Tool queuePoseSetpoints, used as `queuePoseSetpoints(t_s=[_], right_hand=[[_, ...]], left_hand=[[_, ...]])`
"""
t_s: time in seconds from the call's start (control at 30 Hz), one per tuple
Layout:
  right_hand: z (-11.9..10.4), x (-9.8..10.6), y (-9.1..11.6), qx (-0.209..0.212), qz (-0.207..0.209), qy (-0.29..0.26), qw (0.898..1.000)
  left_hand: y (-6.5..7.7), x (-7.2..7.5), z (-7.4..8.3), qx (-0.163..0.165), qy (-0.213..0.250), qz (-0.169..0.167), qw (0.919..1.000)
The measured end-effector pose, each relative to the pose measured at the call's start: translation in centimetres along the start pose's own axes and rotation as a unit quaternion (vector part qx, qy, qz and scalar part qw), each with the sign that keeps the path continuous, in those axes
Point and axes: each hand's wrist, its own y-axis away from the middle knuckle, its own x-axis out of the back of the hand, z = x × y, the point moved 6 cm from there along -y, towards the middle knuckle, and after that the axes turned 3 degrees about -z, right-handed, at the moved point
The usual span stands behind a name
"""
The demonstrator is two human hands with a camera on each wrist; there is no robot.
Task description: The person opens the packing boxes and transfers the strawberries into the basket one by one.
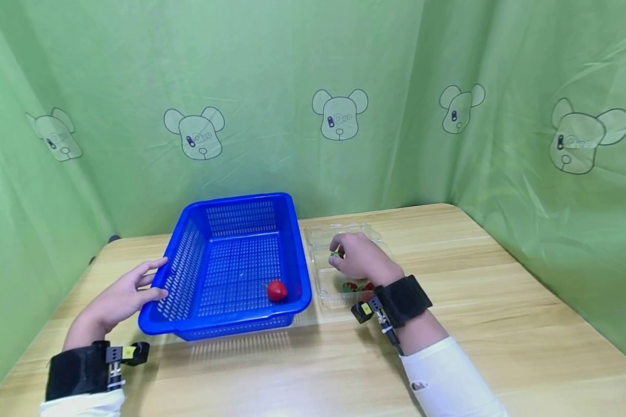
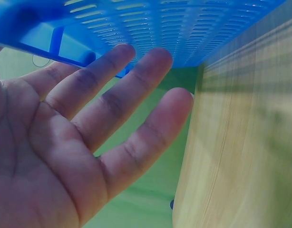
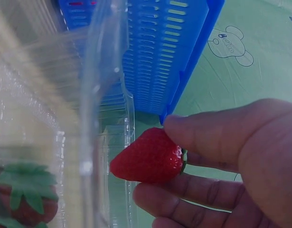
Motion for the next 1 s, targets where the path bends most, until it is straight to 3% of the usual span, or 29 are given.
queuePoseSetpoints(t_s=[1.0], right_hand=[[-0.82,0.85,0.34,0.007,0.016,-0.013,1.0]], left_hand=[[0.01,-0.05,-0.04,0.005,-0.002,0.003,1.0]])
